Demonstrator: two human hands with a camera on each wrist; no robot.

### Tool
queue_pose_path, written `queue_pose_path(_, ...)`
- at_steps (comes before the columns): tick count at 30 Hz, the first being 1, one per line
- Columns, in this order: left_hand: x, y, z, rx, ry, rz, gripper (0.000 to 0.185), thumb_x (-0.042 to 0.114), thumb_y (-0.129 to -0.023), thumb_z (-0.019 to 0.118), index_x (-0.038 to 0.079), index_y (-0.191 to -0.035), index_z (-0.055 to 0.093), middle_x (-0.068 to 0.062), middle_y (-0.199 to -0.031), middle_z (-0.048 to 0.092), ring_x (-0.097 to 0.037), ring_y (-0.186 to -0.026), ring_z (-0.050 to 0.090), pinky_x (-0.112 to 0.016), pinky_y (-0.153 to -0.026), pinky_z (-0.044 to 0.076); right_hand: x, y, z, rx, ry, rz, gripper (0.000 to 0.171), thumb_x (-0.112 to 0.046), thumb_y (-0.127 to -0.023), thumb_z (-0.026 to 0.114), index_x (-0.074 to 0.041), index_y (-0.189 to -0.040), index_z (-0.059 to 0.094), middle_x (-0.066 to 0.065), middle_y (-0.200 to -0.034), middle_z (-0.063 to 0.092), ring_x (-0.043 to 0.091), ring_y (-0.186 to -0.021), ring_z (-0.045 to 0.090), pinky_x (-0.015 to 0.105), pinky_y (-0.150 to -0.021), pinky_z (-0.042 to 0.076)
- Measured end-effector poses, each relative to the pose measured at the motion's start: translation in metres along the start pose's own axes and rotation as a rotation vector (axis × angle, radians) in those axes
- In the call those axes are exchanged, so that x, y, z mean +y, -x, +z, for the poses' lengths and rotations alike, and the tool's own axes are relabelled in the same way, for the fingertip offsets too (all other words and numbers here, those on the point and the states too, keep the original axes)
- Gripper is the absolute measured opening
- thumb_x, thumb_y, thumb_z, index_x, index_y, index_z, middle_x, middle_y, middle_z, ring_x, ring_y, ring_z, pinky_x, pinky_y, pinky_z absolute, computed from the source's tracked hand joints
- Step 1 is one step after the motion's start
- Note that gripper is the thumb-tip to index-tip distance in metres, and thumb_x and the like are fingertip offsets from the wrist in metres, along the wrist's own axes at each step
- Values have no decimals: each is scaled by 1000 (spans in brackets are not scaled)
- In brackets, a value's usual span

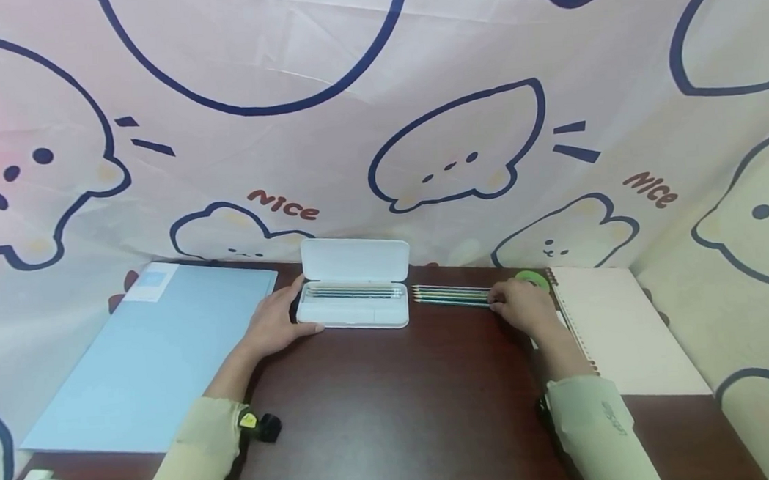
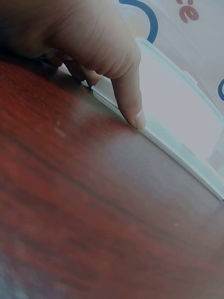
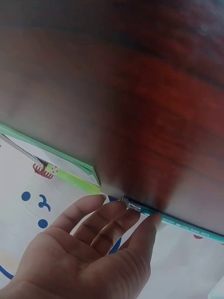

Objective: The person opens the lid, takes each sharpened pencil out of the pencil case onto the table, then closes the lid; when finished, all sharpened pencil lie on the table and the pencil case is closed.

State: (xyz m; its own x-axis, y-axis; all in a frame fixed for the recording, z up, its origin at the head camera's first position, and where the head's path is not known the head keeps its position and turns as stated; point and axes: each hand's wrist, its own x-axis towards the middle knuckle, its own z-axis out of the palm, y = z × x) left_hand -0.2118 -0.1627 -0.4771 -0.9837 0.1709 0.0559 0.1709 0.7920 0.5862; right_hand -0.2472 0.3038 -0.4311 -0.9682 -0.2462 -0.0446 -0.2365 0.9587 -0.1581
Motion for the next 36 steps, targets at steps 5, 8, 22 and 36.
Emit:
queue_pose_path(5, 2, 1, -2, 2, 5, 2, 109, 49, -80, 81, 14, -164, 20, -13, -157, 47, -37, -147, 37, -61, -121, 24, -2, -4, 0, 13, 14, -18, 5, -20, -92, 73, -15, -94, 74, 5, -91, 73, 22, -78, 60, 47, -75, 53)
queue_pose_path(8, 2, 2, -2, -2, 11, 1, 109, 49, -80, 81, 13, -163, 20, -13, -157, 46, -37, -147, 37, -61, -121, 24, -3, -4, -1, 7, 20, -8, 5, -20, -92, 73, -16, -94, 73, 5, -91, 72, 20, -76, 58, 44, -72, 52)
queue_pose_path(22, 2, 2, -2, -9, 18, -10, 109, 48, -80, 81, 13, -163, 20, -12, -158, 45, -36, -149, 34, -60, -122, 22, -3, -5, -7, 25, 49, -2, 6, -23, -93, 72, -17, -93, 74, 4, -91, 73, 22, -83, 62, 48, -77, 54)
queue_pose_path(36, 2, 3, -1, -1, 2, -7, 109, 48, -80, 81, 14, -164, 20, -13, -158, 45, -36, -148, 35, -61, -121, 23, -28, -5, -5, 70, -224, -40, 20, -30, -100, 65, -17, -111, 75, 9, -107, 75, 24, -86, 64, 48, -78, 53)
